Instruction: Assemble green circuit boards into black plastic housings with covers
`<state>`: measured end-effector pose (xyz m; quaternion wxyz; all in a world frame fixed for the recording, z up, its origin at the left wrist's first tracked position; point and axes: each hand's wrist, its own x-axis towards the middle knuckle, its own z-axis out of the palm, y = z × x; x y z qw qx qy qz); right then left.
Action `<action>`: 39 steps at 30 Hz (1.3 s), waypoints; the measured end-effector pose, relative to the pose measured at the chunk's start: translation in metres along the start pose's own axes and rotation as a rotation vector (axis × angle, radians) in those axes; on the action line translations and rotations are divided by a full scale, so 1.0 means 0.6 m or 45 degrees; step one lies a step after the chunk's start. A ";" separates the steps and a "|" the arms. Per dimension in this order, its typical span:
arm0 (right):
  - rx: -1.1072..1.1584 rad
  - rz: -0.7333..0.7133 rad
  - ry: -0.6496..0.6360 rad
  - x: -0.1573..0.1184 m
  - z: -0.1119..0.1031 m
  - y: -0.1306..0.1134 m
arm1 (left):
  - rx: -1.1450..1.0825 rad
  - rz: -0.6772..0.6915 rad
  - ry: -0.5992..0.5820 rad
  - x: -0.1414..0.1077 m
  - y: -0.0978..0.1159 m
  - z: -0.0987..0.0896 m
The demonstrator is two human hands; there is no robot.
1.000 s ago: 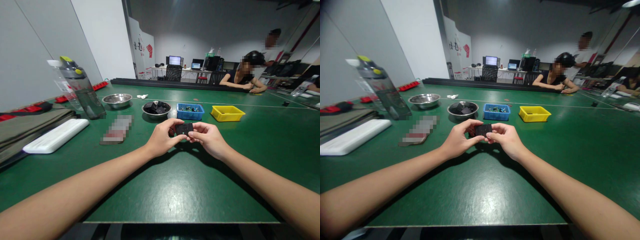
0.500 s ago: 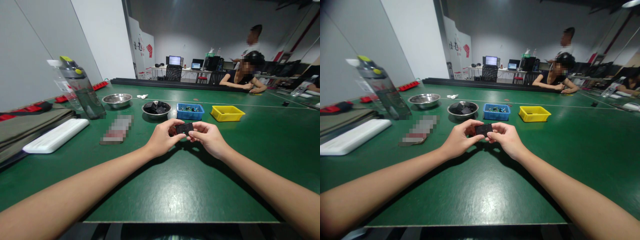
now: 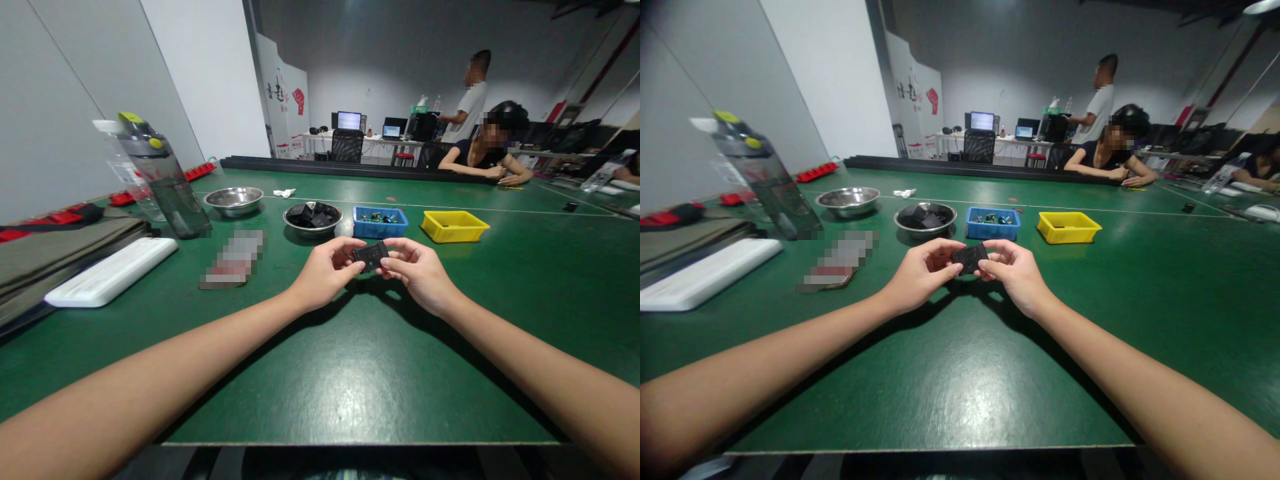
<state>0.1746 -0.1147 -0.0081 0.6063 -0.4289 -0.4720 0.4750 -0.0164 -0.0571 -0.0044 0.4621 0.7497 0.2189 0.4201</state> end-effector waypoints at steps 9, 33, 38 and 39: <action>0.067 0.131 -0.003 -0.004 0.006 -0.007 | -0.041 -0.047 0.017 -0.001 -0.003 0.002; 0.183 0.094 -0.040 -0.003 0.001 0.000 | -0.242 -0.280 -0.296 -0.004 0.003 0.002; 0.183 0.115 -0.052 -0.004 0.002 -0.002 | -0.242 -0.273 -0.312 -0.003 0.002 0.003; 0.185 0.120 -0.054 -0.004 0.003 -0.003 | -0.237 -0.269 -0.317 -0.002 0.002 0.003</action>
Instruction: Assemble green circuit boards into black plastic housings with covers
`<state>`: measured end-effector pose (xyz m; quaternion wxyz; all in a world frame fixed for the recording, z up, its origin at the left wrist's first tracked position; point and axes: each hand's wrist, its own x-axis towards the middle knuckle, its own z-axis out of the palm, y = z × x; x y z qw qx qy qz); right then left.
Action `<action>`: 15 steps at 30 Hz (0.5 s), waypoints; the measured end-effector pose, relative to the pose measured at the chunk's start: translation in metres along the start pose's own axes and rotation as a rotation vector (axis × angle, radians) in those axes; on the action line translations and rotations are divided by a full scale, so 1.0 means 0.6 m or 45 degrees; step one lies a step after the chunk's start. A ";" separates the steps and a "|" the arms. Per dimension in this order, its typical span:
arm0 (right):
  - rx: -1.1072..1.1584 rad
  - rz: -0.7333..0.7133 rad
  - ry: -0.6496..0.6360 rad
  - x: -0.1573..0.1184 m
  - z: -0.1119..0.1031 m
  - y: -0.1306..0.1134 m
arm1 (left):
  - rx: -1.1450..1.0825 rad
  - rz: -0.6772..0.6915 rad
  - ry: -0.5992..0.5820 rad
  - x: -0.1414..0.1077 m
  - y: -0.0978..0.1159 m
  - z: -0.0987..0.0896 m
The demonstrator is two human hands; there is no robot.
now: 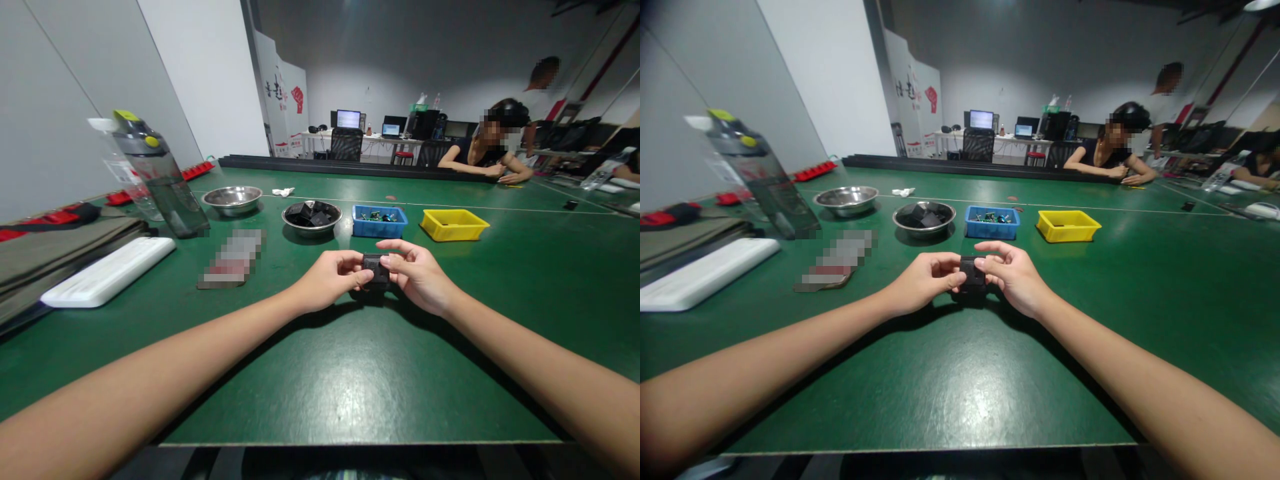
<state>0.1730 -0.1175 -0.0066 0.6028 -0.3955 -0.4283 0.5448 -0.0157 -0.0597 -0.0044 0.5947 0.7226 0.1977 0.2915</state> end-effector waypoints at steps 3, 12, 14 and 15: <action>-0.007 0.009 0.003 -0.001 0.002 -0.001 | 0.021 0.007 -0.003 0.001 0.001 -0.001; -0.046 -0.020 -0.013 0.000 0.002 -0.001 | -0.108 -0.020 0.071 0.002 -0.004 -0.002; -0.040 -0.038 -0.015 0.000 0.002 -0.001 | -0.128 -0.011 0.101 0.003 -0.005 -0.003; -0.039 -0.046 -0.017 0.000 0.001 -0.002 | -0.126 0.000 0.119 0.003 -0.005 -0.003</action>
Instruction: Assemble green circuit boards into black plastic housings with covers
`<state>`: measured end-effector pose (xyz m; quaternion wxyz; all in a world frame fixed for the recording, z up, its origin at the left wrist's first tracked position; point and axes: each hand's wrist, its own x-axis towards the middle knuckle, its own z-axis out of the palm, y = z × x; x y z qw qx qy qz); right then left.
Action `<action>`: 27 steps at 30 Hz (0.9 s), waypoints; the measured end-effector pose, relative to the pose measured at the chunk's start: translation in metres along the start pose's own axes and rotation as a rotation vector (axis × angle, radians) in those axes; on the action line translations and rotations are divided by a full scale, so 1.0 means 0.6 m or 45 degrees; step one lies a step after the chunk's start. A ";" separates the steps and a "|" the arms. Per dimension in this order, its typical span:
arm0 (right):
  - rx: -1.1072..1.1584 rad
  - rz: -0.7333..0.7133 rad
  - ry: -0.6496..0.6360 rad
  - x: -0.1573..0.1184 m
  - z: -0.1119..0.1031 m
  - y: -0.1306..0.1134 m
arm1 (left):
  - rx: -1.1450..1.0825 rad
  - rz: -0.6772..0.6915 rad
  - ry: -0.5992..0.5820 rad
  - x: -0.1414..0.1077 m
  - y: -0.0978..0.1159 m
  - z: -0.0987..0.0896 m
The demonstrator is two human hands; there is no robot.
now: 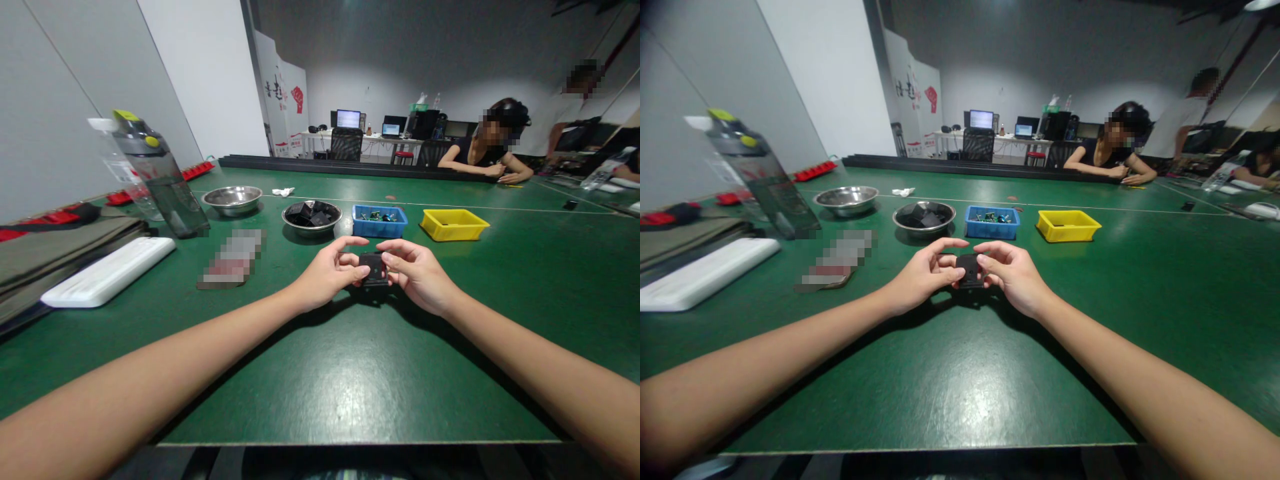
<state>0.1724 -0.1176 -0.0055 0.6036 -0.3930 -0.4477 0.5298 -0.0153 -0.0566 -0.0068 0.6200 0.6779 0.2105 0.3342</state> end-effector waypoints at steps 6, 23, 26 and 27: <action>-0.016 -0.024 -0.009 -0.001 0.000 -0.002 | 0.117 0.112 0.043 0.001 0.003 0.001; -0.205 -0.156 0.135 0.004 -0.005 0.004 | 0.258 0.258 0.305 -0.003 0.016 0.003; -0.270 -0.162 0.175 0.004 -0.004 0.001 | 0.333 0.283 0.333 -0.004 0.018 0.003; -0.290 -0.170 0.187 0.004 -0.003 0.000 | 0.357 0.288 0.345 -0.004 0.019 0.003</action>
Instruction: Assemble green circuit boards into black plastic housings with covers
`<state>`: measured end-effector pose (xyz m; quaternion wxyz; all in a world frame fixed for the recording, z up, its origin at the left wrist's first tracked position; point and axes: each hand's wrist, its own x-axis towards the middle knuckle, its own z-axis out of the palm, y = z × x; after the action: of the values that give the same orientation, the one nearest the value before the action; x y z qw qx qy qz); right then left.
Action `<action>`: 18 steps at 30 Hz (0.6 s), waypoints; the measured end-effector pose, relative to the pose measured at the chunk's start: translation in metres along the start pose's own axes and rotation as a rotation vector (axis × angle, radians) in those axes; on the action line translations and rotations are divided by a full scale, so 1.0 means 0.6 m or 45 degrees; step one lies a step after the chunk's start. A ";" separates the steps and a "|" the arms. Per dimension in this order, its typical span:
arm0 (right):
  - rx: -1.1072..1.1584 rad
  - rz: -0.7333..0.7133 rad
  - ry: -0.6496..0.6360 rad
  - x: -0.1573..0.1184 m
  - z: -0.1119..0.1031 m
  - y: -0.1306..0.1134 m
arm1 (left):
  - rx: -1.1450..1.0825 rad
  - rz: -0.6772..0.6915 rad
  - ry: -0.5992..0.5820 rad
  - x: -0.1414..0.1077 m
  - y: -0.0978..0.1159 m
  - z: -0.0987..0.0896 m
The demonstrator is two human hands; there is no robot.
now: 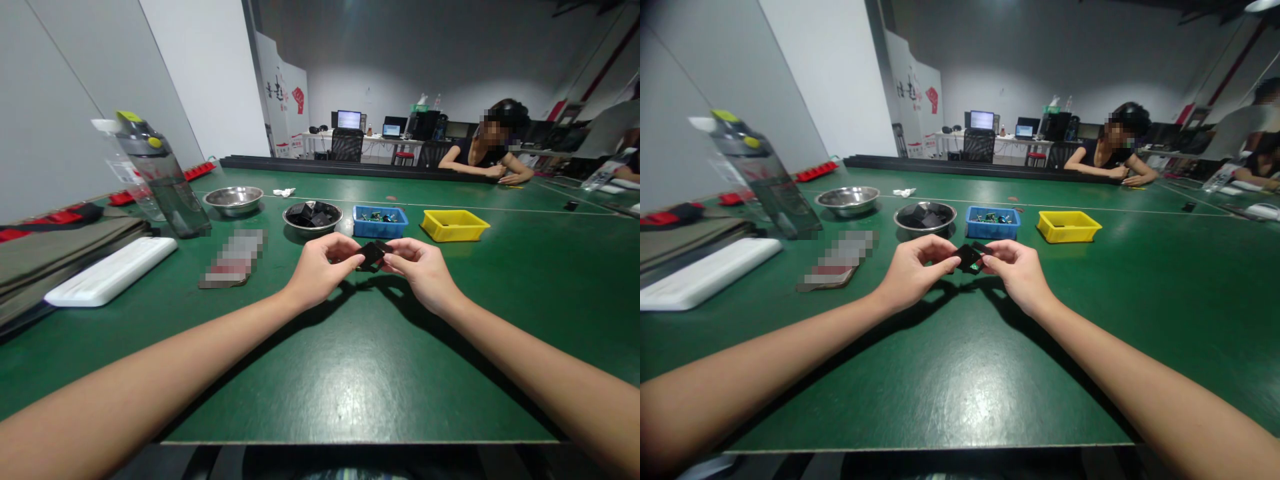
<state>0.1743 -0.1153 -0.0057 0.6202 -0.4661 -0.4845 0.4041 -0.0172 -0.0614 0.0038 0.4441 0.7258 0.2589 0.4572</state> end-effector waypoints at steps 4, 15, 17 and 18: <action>-0.041 -0.026 0.029 -0.001 0.001 -0.005 | 0.077 0.008 0.036 0.000 0.002 -0.001; -0.044 -0.096 0.024 -0.005 0.002 -0.008 | 0.080 -0.006 0.001 -0.002 0.002 0.002; -0.019 -0.085 -0.011 -0.005 0.002 -0.006 | 0.039 -0.029 0.017 -0.001 0.000 0.003; -0.011 -0.076 -0.028 -0.005 0.002 -0.005 | 0.027 -0.041 0.025 -0.001 -0.001 0.003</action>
<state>0.1729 -0.1190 -0.0033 0.6247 -0.4497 -0.5067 0.3882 -0.0161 -0.0624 0.0029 0.4411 0.7215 0.2797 0.4545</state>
